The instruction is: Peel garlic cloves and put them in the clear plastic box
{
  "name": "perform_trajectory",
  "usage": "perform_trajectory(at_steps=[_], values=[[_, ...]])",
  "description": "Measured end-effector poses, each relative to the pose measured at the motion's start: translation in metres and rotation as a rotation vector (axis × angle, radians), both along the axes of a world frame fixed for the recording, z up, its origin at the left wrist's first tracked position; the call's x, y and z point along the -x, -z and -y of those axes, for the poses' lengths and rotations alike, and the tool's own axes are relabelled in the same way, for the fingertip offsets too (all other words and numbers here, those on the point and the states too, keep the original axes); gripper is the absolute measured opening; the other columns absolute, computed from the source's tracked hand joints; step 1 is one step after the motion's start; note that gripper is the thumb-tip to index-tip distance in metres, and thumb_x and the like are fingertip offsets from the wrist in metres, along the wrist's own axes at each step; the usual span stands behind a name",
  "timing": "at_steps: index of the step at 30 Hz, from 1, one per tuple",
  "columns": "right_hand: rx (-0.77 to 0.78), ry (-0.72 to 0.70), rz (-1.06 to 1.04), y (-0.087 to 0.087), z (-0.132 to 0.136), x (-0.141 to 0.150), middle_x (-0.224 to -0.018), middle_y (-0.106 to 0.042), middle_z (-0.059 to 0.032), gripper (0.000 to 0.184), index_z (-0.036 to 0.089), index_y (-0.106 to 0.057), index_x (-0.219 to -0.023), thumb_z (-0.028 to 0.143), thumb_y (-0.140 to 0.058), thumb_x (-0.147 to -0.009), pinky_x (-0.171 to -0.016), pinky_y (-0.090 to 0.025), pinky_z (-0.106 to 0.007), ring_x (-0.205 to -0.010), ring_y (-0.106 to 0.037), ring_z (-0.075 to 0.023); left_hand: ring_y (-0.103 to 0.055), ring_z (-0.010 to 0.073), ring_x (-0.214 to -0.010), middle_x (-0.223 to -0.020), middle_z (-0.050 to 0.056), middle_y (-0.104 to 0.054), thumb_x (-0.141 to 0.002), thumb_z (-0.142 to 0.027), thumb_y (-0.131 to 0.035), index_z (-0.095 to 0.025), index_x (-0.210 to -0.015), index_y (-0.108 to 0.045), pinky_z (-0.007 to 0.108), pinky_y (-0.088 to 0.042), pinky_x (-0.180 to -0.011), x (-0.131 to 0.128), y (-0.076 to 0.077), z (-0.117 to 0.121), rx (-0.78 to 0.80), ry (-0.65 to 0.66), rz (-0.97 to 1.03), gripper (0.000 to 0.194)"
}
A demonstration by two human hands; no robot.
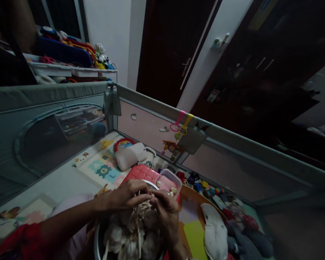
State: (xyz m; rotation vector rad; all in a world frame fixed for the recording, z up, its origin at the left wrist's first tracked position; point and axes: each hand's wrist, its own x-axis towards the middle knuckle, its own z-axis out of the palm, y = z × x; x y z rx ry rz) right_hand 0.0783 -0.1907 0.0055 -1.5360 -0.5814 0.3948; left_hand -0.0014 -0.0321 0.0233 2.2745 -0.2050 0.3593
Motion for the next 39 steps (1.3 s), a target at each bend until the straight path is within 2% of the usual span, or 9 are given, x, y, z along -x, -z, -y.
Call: perform_trajectory(at_steps=[6, 9, 13, 16, 19, 25, 29, 34, 39], values=[[-0.014, 0.025, 0.173, -0.002, 0.007, 0.002, -0.066, -0.07, -0.001, 0.007, 0.028, -0.075, -0.073, 0.026, -0.074, -0.066, -0.059, -0.05, -0.028, -0.062, -0.062, -0.0193, -0.055, 0.0137, -0.068, -0.076, 0.003, -0.062, -0.091, -0.023, -0.043, -0.014, -0.082, -0.057, 0.021, -0.04, -0.061, 0.003, -0.008, 0.008, -0.088, 0.065, -0.064, 0.019], [-0.055, -0.003, 0.215, -0.005, 0.01, 0.002, -0.063, -0.07, -0.0001, 0.007, 0.029, -0.076, -0.071, 0.024, -0.073, -0.066, -0.052, -0.048, -0.027, -0.053, -0.06, -0.0168, -0.055, 0.0136, -0.065, -0.074, 0.002, -0.062, -0.089, -0.021, -0.042, -0.015, -0.08, -0.057, 0.02, -0.038, -0.058, 0.004, -0.012, 0.015, -0.122, 0.069, -0.052, 0.019], [-0.104, -0.055, 0.238, -0.006, 0.014, 0.0, -0.058, -0.068, 0.0003, 0.008, 0.029, -0.076, -0.065, 0.022, -0.075, -0.061, -0.051, -0.047, -0.027, -0.052, -0.059, -0.0171, -0.054, 0.0138, -0.061, -0.069, 0.001, -0.06, -0.086, -0.018, -0.043, -0.016, -0.076, -0.058, 0.021, -0.038, -0.056, 0.004, -0.013, 0.021, -0.212, 0.098, 0.009, 0.019], [-0.132, -0.087, 0.215, -0.004, 0.017, -0.001, -0.058, -0.067, 0.0001, 0.005, 0.027, -0.076, -0.067, 0.025, -0.074, -0.063, -0.048, -0.046, -0.027, -0.049, -0.057, -0.0164, -0.056, 0.0142, -0.066, -0.073, 0.002, -0.062, -0.088, -0.02, -0.043, -0.016, -0.08, -0.06, 0.02, -0.04, -0.06, 0.006, -0.014, 0.022, -0.26, 0.128, 0.006, 0.019], [-0.156, -0.085, 0.198, -0.003, 0.019, 0.0, -0.06, -0.067, -0.0007, 0.006, 0.024, -0.075, -0.066, 0.025, -0.076, -0.06, -0.052, -0.048, -0.028, -0.055, -0.058, -0.0174, -0.058, 0.0147, -0.071, -0.078, 0.003, -0.064, -0.089, -0.02, -0.043, -0.016, -0.085, -0.061, 0.02, -0.041, -0.062, 0.01, -0.019, 0.024, -0.283, 0.12, -0.01, 0.019], [-0.19, -0.038, 0.214, -0.012, 0.024, 0.011, -0.061, -0.069, -0.0006, 0.007, 0.027, -0.075, -0.065, 0.023, -0.075, -0.06, -0.052, -0.049, -0.029, -0.054, -0.06, -0.0178, -0.058, 0.0166, -0.076, -0.084, 0.004, -0.063, -0.089, -0.018, -0.043, -0.016, -0.087, -0.058, 0.023, -0.043, -0.069, 0.018, -0.03, 0.036, -0.343, 0.099, 0.009, 0.015], [-0.166, -0.019, 0.254, -0.013, 0.027, 0.018, -0.053, -0.066, 0.0018, 0.011, 0.029, -0.076, -0.067, 0.02, -0.072, -0.062, -0.049, -0.048, -0.028, -0.047, -0.057, -0.0159, -0.058, 0.0185, -0.076, -0.083, 0.006, -0.062, -0.085, -0.014, -0.044, -0.015, -0.083, -0.055, 0.026, -0.044, -0.072, 0.021, -0.019, 0.043, -0.411, 0.025, 0.049, 0.011], [-0.113, -0.015, 0.283, -0.008, 0.026, 0.022, -0.054, -0.067, 0.0008, 0.013, 0.029, -0.077, -0.071, 0.019, -0.069, -0.066, -0.047, -0.046, -0.027, -0.045, -0.057, -0.015, -0.058, 0.0202, -0.08, -0.085, 0.008, -0.062, -0.084, -0.014, -0.045, -0.015, -0.085, -0.052, 0.027, -0.044, -0.073, 0.016, 0.003, 0.037, -0.475, 0.067, 0.081, 0.007], [-0.069, -0.005, 0.301, -0.01, 0.022, 0.021, -0.058, -0.07, -0.0001, 0.017, 0.029, -0.077, -0.076, 0.017, -0.07, -0.067, -0.052, -0.048, -0.027, -0.05, -0.06, -0.016, -0.057, 0.0179, -0.071, -0.077, 0.005, -0.061, -0.084, -0.014, -0.044, -0.015, -0.08, -0.054, 0.025, -0.043, -0.065, 0.01, 0.0, 0.024, -0.301, 0.069, 0.022, 0.011]])
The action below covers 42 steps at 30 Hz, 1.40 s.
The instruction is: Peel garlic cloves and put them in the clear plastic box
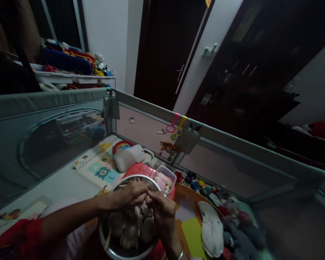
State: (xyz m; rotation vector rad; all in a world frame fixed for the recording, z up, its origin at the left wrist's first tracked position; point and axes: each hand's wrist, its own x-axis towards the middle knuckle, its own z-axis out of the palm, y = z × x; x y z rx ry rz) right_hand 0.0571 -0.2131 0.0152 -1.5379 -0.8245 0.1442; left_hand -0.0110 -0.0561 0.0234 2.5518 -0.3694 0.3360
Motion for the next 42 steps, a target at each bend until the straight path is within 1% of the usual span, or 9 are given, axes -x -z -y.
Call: perform_trajectory(at_steps=[5, 8, 11, 14, 20, 23, 29, 36, 42], values=[[-0.017, 0.035, -0.27, 0.007, -0.002, -0.008, -0.064, -0.07, -0.0009, 0.012, 0.025, -0.075, -0.081, 0.028, -0.072, -0.07, -0.053, -0.049, -0.026, -0.053, -0.061, -0.0156, -0.055, 0.0141, -0.067, -0.074, 0.002, -0.061, -0.086, -0.018, -0.048, -0.014, -0.079, -0.058, 0.022, -0.041, -0.062, 0.002, -0.01, -0.013, 0.303, -0.028, -0.038, 0.014], [-0.058, -0.009, -0.44, 0.01, -0.006, -0.009, -0.067, -0.069, 0.0003, 0.017, 0.024, -0.07, -0.084, 0.034, -0.073, -0.07, -0.052, -0.048, -0.025, -0.054, -0.06, -0.0141, -0.056, 0.0132, -0.069, -0.077, 0.001, -0.062, -0.083, -0.019, -0.057, -0.014, -0.086, -0.061, 0.021, -0.042, -0.063, 0.003, -0.007, -0.016, 0.474, -0.036, -0.064, 0.007], [-0.031, -0.043, -0.441, 0.009, -0.01, -0.007, -0.067, -0.068, 0.0, 0.017, 0.021, -0.065, -0.076, 0.036, -0.071, -0.072, -0.055, -0.048, -0.024, -0.056, -0.059, -0.0136, -0.058, 0.0143, -0.074, -0.085, 0.003, -0.064, -0.077, -0.02, -0.066, -0.014, -0.093, -0.062, 0.022, -0.044, -0.067, 0.001, -0.001, -0.016, 0.588, -0.045, -0.029, 0.017], [0.055, -0.009, -0.365, 0.007, -0.013, -0.004, -0.066, -0.067, -0.0013, 0.02, 0.019, -0.062, -0.072, 0.038, -0.069, -0.073, -0.053, -0.047, -0.022, -0.059, -0.06, -0.0151, -0.059, 0.0164, -0.081, -0.092, 0.006, -0.064, -0.074, -0.021, -0.07, -0.014, -0.097, -0.065, 0.024, -0.046, -0.071, -0.003, 0.004, -0.015, 0.649, -0.014, 0.048, 0.024], [0.101, 0.065, -0.029, 0.009, -0.014, -0.003, -0.065, -0.065, -0.0008, 0.01, 0.019, -0.064, -0.077, 0.028, -0.061, -0.079, -0.049, -0.048, -0.02, -0.056, -0.061, -0.0145, -0.061, 0.0196, -0.084, -0.086, 0.006, -0.068, -0.072, -0.019, -0.071, -0.015, -0.084, -0.07, 0.027, -0.046, -0.077, -0.007, 0.007, -0.012, 0.705, -0.013, 0.117, 0.012], [0.081, 0.057, 0.188, 0.011, -0.015, -0.007, -0.068, -0.068, -0.0011, 0.008, 0.021, -0.065, -0.084, 0.024, -0.057, -0.082, -0.049, -0.05, -0.02, -0.056, -0.063, -0.0142, -0.062, 0.0192, -0.084, -0.088, 0.006, -0.069, -0.074, -0.014, -0.065, -0.015, -0.088, -0.069, 0.027, -0.046, -0.079, -0.007, 0.006, -0.013, 0.75, -0.037, 0.057, 0.015], [0.061, 0.233, 0.682, 0.005, -0.017, -0.016, -0.073, -0.064, -0.0021, 0.007, 0.022, -0.066, -0.076, 0.024, -0.062, -0.082, -0.062, -0.053, -0.026, -0.065, -0.065, -0.016, -0.064, 0.0173, -0.074, -0.082, 0.006, -0.071, -0.076, -0.01, -0.052, -0.012, -0.093, -0.07, 0.023, -0.048, -0.068, -0.007, 0.004, -0.015, 0.828, -0.002, -0.11, 0.024], [0.113, 0.179, 0.733, -0.005, -0.018, -0.011, -0.068, -0.063, -0.0014, 0.014, 0.022, -0.063, -0.073, 0.02, -0.057, -0.085, -0.05, -0.051, -0.021, -0.06, -0.064, -0.0142, -0.065, 0.0161, -0.065, -0.074, 0.007, -0.071, -0.077, -0.011, -0.051, -0.013, -0.096, -0.073, 0.022, -0.049, -0.062, -0.008, 0.015, -0.018, 0.802, 0.047, -0.09, 0.029], [0.081, 0.126, 0.697, -0.002, -0.022, -0.008, -0.066, -0.064, -0.0007, 0.016, 0.021, -0.062, -0.073, 0.016, -0.053, -0.086, -0.053, -0.051, -0.021, -0.057, -0.064, -0.0132, -0.065, 0.0151, -0.062, -0.073, 0.006, -0.072, -0.08, -0.016, -0.055, -0.015, -0.089, -0.075, 0.021, -0.049, -0.06, -0.007, 0.019, -0.018, 0.826, 0.012, -0.098, 0.022]])
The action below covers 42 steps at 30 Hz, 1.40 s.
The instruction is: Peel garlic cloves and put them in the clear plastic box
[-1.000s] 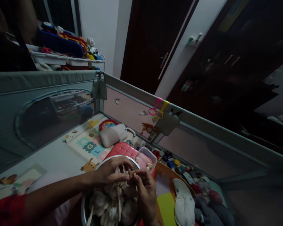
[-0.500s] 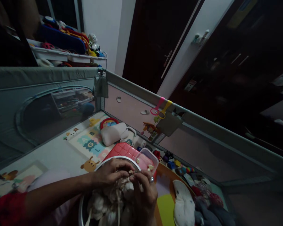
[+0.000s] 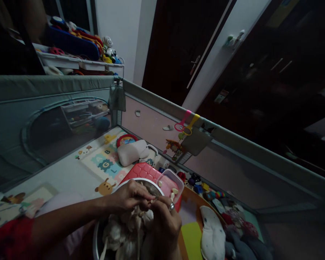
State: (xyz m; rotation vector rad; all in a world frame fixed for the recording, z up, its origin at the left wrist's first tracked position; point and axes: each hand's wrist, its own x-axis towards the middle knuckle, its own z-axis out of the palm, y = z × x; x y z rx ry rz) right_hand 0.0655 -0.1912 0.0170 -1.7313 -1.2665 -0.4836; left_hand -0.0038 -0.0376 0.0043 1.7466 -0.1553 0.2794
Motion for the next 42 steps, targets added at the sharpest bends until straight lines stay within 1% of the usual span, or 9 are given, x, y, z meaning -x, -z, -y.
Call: perform_trajectory(at_steps=[5, 9, 16, 20, 26, 30, 37, 39, 42], values=[[0.012, -0.003, 0.014, 0.0, -0.003, 0.0, -0.065, -0.064, -0.0004, 0.018, 0.022, -0.057, -0.073, 0.013, -0.049, -0.086, -0.05, -0.049, -0.021, -0.056, -0.063, -0.013, -0.064, 0.0149, -0.061, -0.068, 0.006, -0.071, -0.078, -0.019, -0.06, -0.013, -0.08, -0.076, 0.019, -0.047, -0.056, 0.0, -0.002, 0.003, -0.058, -0.079, 0.006, 0.017], [0.018, 0.022, 0.048, -0.001, -0.005, -0.003, -0.06, -0.061, 0.0011, 0.02, 0.022, -0.054, -0.07, 0.014, -0.047, -0.087, -0.047, -0.048, -0.02, -0.052, -0.06, -0.0125, -0.063, 0.0156, -0.06, -0.067, 0.008, -0.07, -0.076, -0.02, -0.061, -0.01, -0.078, -0.076, 0.02, -0.045, -0.054, 0.0, -0.005, 0.006, 0.0, -0.095, -0.029, 0.018], [0.034, 0.113, 0.151, 0.015, -0.004, -0.006, -0.065, -0.061, 0.0005, 0.019, 0.022, -0.053, -0.074, 0.015, -0.044, -0.089, -0.056, -0.051, -0.023, -0.058, -0.062, -0.0132, -0.057, 0.0146, -0.064, -0.07, 0.003, -0.065, -0.07, -0.02, -0.063, -0.013, -0.081, -0.074, 0.022, -0.044, -0.059, -0.002, -0.009, 0.01, 0.264, -0.009, -0.106, 0.017], [0.008, 0.142, 0.241, 0.022, -0.001, -0.004, -0.074, -0.065, -0.0032, 0.015, 0.021, -0.055, -0.08, 0.012, -0.046, -0.087, -0.065, -0.053, -0.028, -0.064, -0.065, -0.015, -0.055, 0.0134, -0.064, -0.07, 0.002, -0.063, -0.063, -0.027, -0.074, -0.012, -0.079, -0.07, 0.023, -0.043, -0.062, -0.006, -0.007, 0.014, 0.566, 0.009, -0.174, 0.022], [0.049, 0.036, 0.199, 0.026, 0.002, 0.002, -0.086, -0.067, -0.0092, 0.017, 0.021, -0.059, -0.085, 0.012, -0.045, -0.087, -0.063, -0.054, -0.027, -0.08, -0.067, -0.0193, -0.055, 0.012, -0.065, -0.07, 0.001, -0.063, -0.057, -0.039, -0.082, -0.01, -0.081, -0.066, 0.023, -0.041, -0.064, -0.013, -0.001, 0.01, 0.812, -0.106, -0.142, 0.041], [0.02, -0.046, 0.103, 0.029, -0.002, 0.003, -0.077, -0.065, -0.0057, 0.017, 0.021, -0.058, -0.079, 0.016, -0.044, -0.088, -0.06, -0.052, -0.026, -0.071, -0.064, -0.017, -0.056, 0.0104, -0.06, -0.069, 0.001, -0.062, -0.057, -0.045, -0.081, -0.01, -0.08, -0.065, 0.022, -0.04, -0.058, -0.017, 0.002, 0.004, 0.918, -0.217, -0.113, 0.045], [0.246, -0.064, 0.162, 0.024, -0.003, -0.001, -0.062, -0.062, -0.0025, 0.015, 0.021, -0.062, -0.079, 0.015, -0.05, -0.086, -0.054, -0.046, -0.025, -0.058, -0.06, -0.0166, -0.059, 0.0125, -0.061, -0.072, 0.003, -0.065, -0.054, -0.04, -0.084, -0.01, -0.094, -0.065, 0.024, -0.042, -0.059, -0.019, 0.004, -0.001, 0.873, -0.192, -0.147, 0.054], [0.293, -0.052, 0.181, 0.025, -0.003, -0.003, -0.064, -0.064, -0.0032, 0.014, 0.021, -0.063, -0.076, 0.017, -0.052, -0.084, -0.056, -0.047, -0.027, -0.06, -0.061, -0.0176, -0.058, 0.0121, -0.062, -0.074, 0.004, -0.066, -0.053, -0.036, -0.085, -0.009, -0.088, -0.067, 0.024, -0.042, -0.06, -0.019, 0.006, -0.002, 0.86, -0.177, -0.151, 0.048], [0.34, -0.048, 0.186, 0.029, -0.003, -0.007, -0.078, -0.069, -0.0068, 0.015, 0.021, -0.066, -0.089, 0.015, -0.053, -0.083, -0.062, -0.051, -0.031, -0.07, -0.065, -0.0201, -0.057, 0.0115, -0.065, -0.076, 0.003, -0.066, -0.051, -0.029, -0.086, -0.01, -0.086, -0.069, 0.022, -0.041, -0.063, -0.019, 0.01, -0.003, 0.855, -0.15, -0.139, 0.043]])
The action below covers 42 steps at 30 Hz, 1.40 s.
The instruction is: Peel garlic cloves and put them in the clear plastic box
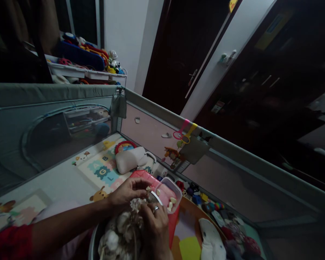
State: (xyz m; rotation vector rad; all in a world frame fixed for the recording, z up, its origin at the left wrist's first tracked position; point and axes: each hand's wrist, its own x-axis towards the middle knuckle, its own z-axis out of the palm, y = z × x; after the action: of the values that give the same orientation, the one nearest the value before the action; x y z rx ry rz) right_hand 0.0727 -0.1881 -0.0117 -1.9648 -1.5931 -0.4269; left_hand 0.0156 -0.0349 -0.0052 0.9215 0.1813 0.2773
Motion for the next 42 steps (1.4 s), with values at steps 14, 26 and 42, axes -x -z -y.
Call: perform_trajectory(at_steps=[14, 26, 42], values=[[-0.405, 0.143, -0.133, -0.012, -0.003, 0.005, -0.077, -0.071, -0.0049, 0.007, 0.019, -0.062, -0.09, 0.019, -0.06, -0.083, -0.061, -0.057, -0.026, -0.069, -0.069, -0.0173, -0.051, 0.009, -0.053, -0.057, -0.002, -0.06, -0.045, -0.027, -0.088, -0.012, -0.08, -0.074, 0.021, -0.037, -0.054, 0.004, -0.008, 0.006, -0.03, 0.159, 0.005, 0.04], [-0.419, 0.147, -0.141, -0.01, -0.003, 0.0, -0.07, -0.071, -0.0034, 0.007, 0.02, -0.066, -0.083, 0.024, -0.06, -0.084, -0.057, -0.056, -0.027, -0.062, -0.07, -0.0181, -0.058, 0.0125, -0.058, -0.07, 0.005, -0.069, -0.058, -0.044, -0.08, -0.014, -0.095, -0.073, 0.023, -0.045, -0.058, 0.009, -0.006, 0.002, -0.166, 0.224, 0.041, 0.048], [-0.295, 0.048, -0.274, -0.017, 0.0, 0.007, -0.06, -0.057, 0.001, 0.018, 0.02, -0.052, -0.068, 0.017, -0.05, -0.085, -0.051, -0.046, -0.021, -0.052, -0.056, -0.0119, -0.056, 0.011, -0.053, -0.062, 0.001, -0.069, -0.056, -0.012, -0.072, -0.015, -0.081, -0.076, 0.021, -0.043, -0.055, 0.008, -0.004, -0.002, -0.383, 0.242, 0.013, 0.026]])
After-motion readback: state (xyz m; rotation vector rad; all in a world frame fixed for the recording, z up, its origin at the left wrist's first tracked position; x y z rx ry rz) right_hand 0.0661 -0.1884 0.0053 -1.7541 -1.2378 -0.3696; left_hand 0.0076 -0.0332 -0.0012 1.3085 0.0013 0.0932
